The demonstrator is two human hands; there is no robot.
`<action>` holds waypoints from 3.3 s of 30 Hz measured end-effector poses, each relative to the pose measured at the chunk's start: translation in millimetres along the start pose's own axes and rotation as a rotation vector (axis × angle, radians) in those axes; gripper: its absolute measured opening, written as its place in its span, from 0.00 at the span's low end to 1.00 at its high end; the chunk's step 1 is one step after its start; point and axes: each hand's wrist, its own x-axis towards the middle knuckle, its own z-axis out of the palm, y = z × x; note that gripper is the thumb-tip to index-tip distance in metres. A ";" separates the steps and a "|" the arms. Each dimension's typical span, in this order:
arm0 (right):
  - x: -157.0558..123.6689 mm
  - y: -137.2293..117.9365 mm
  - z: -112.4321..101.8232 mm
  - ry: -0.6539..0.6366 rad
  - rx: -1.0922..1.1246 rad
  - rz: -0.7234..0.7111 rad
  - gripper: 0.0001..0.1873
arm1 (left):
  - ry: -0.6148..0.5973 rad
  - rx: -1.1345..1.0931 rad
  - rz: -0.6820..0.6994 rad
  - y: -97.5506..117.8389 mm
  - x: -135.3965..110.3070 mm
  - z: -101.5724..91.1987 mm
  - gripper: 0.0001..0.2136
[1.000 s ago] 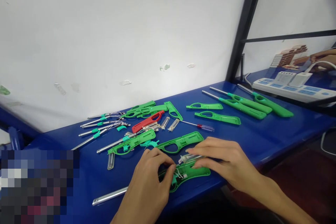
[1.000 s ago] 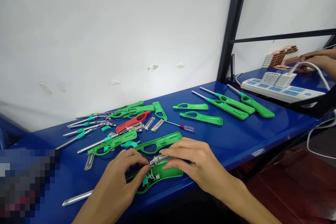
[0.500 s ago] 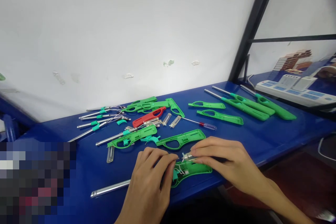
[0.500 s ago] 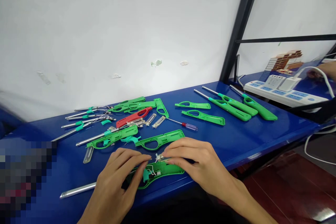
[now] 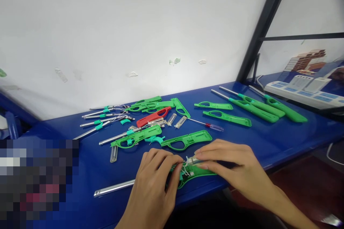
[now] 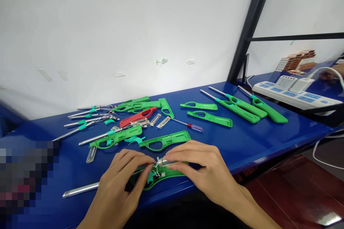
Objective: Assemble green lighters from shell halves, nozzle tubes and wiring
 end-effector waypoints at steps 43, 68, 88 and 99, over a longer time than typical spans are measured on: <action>-1.3 3.9 -1.3 -0.007 0.004 -0.032 0.08 | -0.060 -0.076 0.083 -1.1 -0.8 1.2 0.10; -2.9 3.3 -7.4 -0.058 0.024 -0.062 0.16 | -0.019 -0.102 0.083 1.2 2.7 -2.0 0.07; -4.6 3.1 -8.0 -0.053 0.043 0.002 0.13 | 0.018 -0.068 0.121 -0.3 1.8 -1.3 0.09; -3.6 2.9 -6.7 -0.057 0.051 0.038 0.10 | 0.003 -0.094 0.089 1.9 2.5 -1.3 0.07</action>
